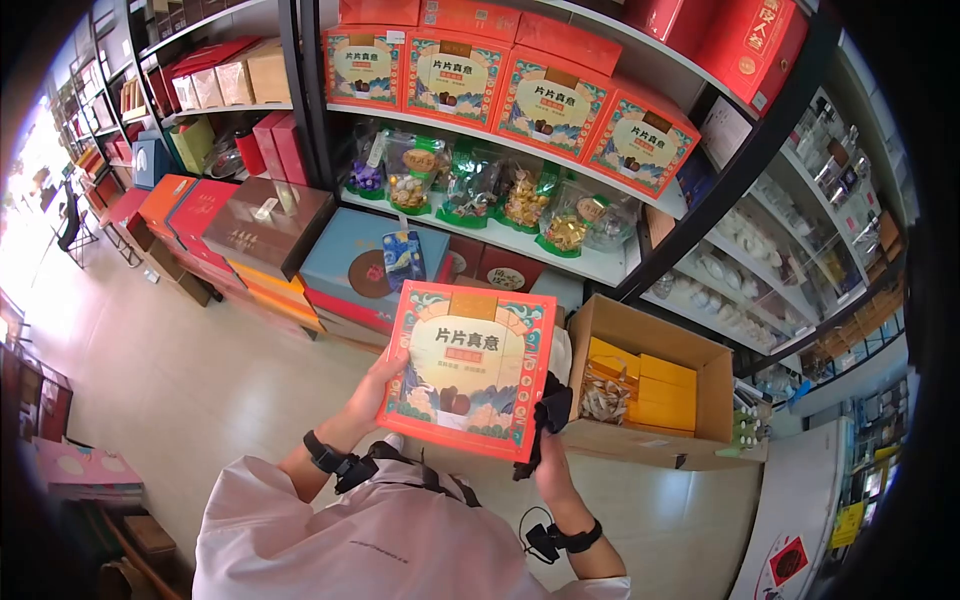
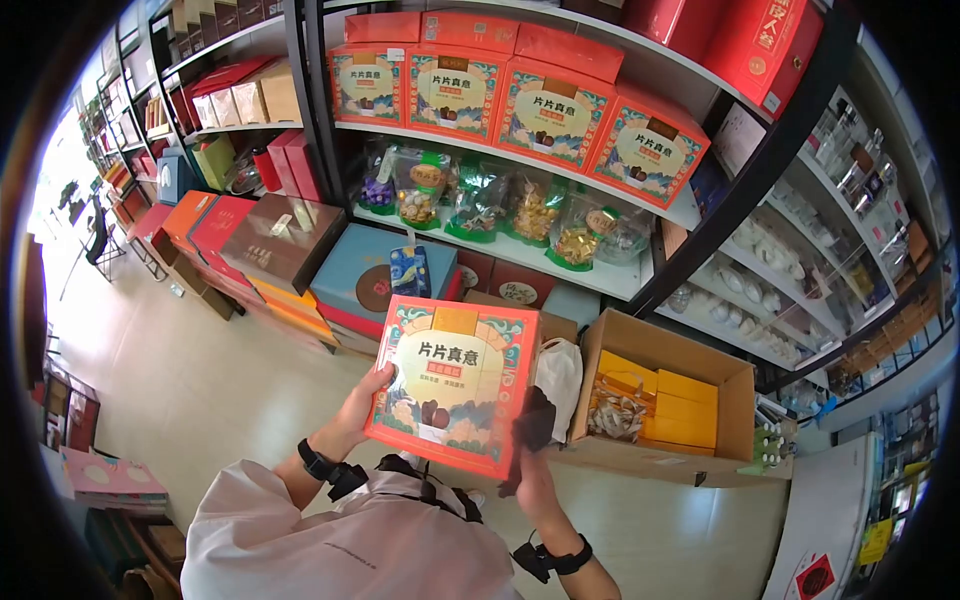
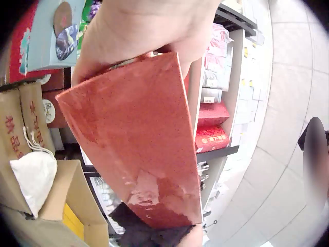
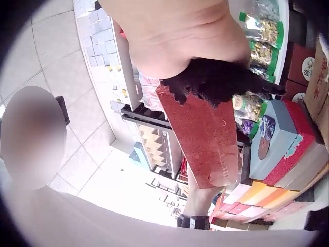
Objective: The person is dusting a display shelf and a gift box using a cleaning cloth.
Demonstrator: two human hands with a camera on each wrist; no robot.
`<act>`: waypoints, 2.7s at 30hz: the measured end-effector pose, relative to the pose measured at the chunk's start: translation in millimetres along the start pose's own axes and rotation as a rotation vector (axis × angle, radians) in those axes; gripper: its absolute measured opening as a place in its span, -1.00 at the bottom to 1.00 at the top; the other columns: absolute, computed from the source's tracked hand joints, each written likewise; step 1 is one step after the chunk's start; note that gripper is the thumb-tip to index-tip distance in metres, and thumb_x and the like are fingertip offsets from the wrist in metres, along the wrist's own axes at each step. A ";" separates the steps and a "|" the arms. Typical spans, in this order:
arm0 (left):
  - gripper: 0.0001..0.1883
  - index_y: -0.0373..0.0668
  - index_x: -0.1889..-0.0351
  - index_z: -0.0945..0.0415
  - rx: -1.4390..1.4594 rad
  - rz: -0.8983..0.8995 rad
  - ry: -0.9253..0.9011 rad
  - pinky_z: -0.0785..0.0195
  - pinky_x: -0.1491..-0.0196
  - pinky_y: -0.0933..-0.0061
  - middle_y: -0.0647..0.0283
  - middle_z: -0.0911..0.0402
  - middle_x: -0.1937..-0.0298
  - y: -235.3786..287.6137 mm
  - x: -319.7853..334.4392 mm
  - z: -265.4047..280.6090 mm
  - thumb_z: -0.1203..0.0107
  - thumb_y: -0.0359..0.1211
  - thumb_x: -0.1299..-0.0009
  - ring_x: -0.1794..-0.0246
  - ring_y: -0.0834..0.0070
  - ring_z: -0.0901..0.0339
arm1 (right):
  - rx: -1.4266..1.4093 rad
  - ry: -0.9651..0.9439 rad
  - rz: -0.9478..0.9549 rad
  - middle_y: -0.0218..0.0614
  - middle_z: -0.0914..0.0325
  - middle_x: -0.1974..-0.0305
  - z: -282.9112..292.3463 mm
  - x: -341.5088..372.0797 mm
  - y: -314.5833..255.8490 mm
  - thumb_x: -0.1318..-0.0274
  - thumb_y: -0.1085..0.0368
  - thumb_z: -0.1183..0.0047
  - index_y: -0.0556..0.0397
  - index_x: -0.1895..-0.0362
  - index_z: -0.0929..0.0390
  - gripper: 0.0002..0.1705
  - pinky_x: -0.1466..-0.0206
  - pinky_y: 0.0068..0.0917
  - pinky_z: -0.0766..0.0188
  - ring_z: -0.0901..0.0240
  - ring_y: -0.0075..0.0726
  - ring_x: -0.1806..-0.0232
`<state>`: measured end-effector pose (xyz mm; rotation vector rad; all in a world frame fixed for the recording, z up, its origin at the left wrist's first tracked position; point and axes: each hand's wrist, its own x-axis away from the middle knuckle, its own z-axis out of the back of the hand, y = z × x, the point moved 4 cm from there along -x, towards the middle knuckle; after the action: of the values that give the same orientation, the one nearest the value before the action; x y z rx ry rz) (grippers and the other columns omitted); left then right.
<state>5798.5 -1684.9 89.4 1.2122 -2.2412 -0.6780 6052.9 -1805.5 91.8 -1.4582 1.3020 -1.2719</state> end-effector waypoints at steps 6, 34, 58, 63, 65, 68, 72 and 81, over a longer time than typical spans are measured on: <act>-0.38 -0.22 -0.45 0.03 -0.240 0.011 -0.035 -0.33 -0.23 0.34 0.13 -0.28 -0.35 -10.3 34.3 -12.5 0.06 -0.27 -0.50 -0.27 0.39 -0.35 | 0.027 -0.019 0.155 -0.35 -0.38 -0.18 18.7 -7.6 -27.6 -0.47 0.02 0.39 0.13 -0.31 -0.20 -0.45 -0.23 -0.43 -0.25 -0.31 -0.46 -0.16; -0.20 -0.01 -0.45 0.21 -0.096 -0.815 0.340 -0.21 -0.29 0.25 0.17 -0.20 -0.32 172.9 144.1 124.2 -0.11 -0.37 -0.38 -0.31 0.36 -0.24 | -0.395 0.029 0.152 -0.34 -0.42 -0.08 -393.1 -71.2 86.3 -0.37 -0.27 0.38 -0.05 -0.26 -0.26 -0.32 0.03 -0.42 -0.40 -0.41 -0.37 0.00; -0.21 -0.13 -0.48 0.06 -0.066 -0.753 0.310 -0.12 -0.33 0.14 0.13 -0.17 -0.44 245.8 111.8 239.5 0.16 0.16 -0.46 -0.35 0.32 -0.26 | -0.615 -0.202 -0.132 -0.22 -0.51 0.20 -380.4 -334.0 36.2 -0.24 -0.03 0.18 0.06 -0.10 -0.38 -0.49 0.10 -0.19 -0.46 -0.49 -0.15 0.22; -0.15 -0.17 -0.48 0.04 -0.424 -0.355 0.037 -0.05 -0.39 0.20 0.10 -0.21 -0.42 312.0 67.5 211.1 -0.01 0.11 -0.40 -0.41 0.33 -0.18 | -0.479 -0.328 -0.062 -0.43 -0.37 -0.09 -339.4 -350.6 13.5 -0.26 0.25 0.12 0.04 -0.27 -0.26 -0.51 -0.23 -0.48 -0.21 -0.30 -0.47 -0.11; -0.17 -0.20 -0.46 0.02 -0.604 -0.306 0.058 -0.18 -0.33 0.25 0.11 -0.31 -0.36 317.1 41.3 188.5 -0.16 -0.07 -0.36 -0.35 0.33 -0.28 | -0.375 -0.320 -0.041 -0.45 -0.32 -0.13 -326.1 -359.4 18.2 -0.26 0.25 0.09 0.06 -0.30 -0.22 -0.46 -0.26 -0.50 -0.16 -0.23 -0.52 -0.14; -0.29 -0.28 -0.37 -0.11 -0.506 -0.208 0.351 -0.41 -0.18 0.26 0.12 -0.45 -0.21 308.2 4.6 196.6 -0.16 -0.18 -0.35 -0.17 0.37 -0.48 | -0.196 -0.237 0.010 -0.43 -0.38 -0.08 -325.3 -354.0 3.0 -0.32 0.15 0.07 0.08 -0.28 -0.25 -0.48 -0.20 -0.48 -0.22 -0.30 -0.51 -0.06; -0.38 -0.26 -0.35 -0.15 -0.205 -0.284 0.272 -0.41 -0.17 0.30 0.12 -0.43 -0.24 310.8 -31.8 210.4 -0.13 -0.31 -0.37 -0.18 0.34 -0.47 | -0.169 -0.169 0.051 -0.42 -0.40 -0.09 -319.3 -354.4 -1.6 -0.41 0.04 0.17 0.16 -0.22 -0.32 -0.49 -0.17 -0.47 -0.25 -0.34 -0.49 -0.04; -0.48 -0.24 -0.28 -0.21 -0.008 -0.490 0.361 -0.46 -0.10 0.25 0.13 -0.49 -0.13 360.9 -95.4 229.8 0.02 -0.15 -0.47 -0.08 0.34 -0.52 | -0.811 0.066 0.007 -0.45 -0.54 0.06 -393.5 -387.7 28.3 -0.38 -0.14 0.21 0.00 -0.17 -0.40 -0.45 -0.06 -0.45 -0.35 -0.46 -0.48 0.05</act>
<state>5479.1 -1386.9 126.9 1.7465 -1.6573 -0.5816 5673.0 -1404.0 71.4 -1.9439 1.9980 -0.8036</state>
